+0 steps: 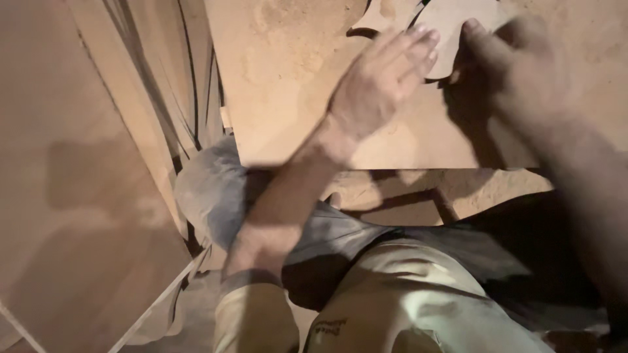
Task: The person sits on the floor and sands the edges of small circular wooden pieces using a handheld sanding tool. They handle each piece individually, rotating it to smooth the perimeter, then place the finished pieces into a nearby wooden box.
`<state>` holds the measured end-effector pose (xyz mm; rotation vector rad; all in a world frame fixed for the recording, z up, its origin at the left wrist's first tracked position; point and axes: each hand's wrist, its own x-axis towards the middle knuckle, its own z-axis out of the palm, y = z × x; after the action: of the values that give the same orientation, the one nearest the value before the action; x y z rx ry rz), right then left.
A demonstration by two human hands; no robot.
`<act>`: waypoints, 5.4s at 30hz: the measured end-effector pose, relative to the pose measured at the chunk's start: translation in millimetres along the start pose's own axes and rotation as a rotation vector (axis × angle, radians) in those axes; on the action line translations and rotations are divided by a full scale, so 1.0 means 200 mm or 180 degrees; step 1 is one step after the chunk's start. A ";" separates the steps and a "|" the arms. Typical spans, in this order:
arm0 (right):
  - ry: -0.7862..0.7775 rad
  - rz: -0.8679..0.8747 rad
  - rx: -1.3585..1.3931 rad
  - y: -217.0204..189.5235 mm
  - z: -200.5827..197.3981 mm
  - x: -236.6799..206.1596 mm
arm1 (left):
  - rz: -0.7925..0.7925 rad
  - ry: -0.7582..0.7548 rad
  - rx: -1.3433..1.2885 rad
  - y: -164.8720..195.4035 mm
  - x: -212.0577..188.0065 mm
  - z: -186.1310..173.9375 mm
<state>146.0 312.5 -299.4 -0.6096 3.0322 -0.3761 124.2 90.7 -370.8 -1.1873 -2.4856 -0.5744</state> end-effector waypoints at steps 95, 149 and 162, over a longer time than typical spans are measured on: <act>0.0182 0.0077 0.0575 0.08 0.09 -0.10 | 0.0203 0.0113 -0.0289 0.00 0.05 0.10; -0.0585 0.1093 0.5308 0.15 -0.12 -0.25 | -0.3199 0.0332 -0.5626 0.20 -0.05 -0.25; -0.0658 0.1044 0.4492 0.10 -0.12 -0.22 | -0.2836 0.0304 -0.5547 0.23 -0.07 -0.22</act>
<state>177.7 353.7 -281.9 -0.0078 1.8400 -1.9004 173.4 86.3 -329.6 -0.0577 -1.8474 -3.1613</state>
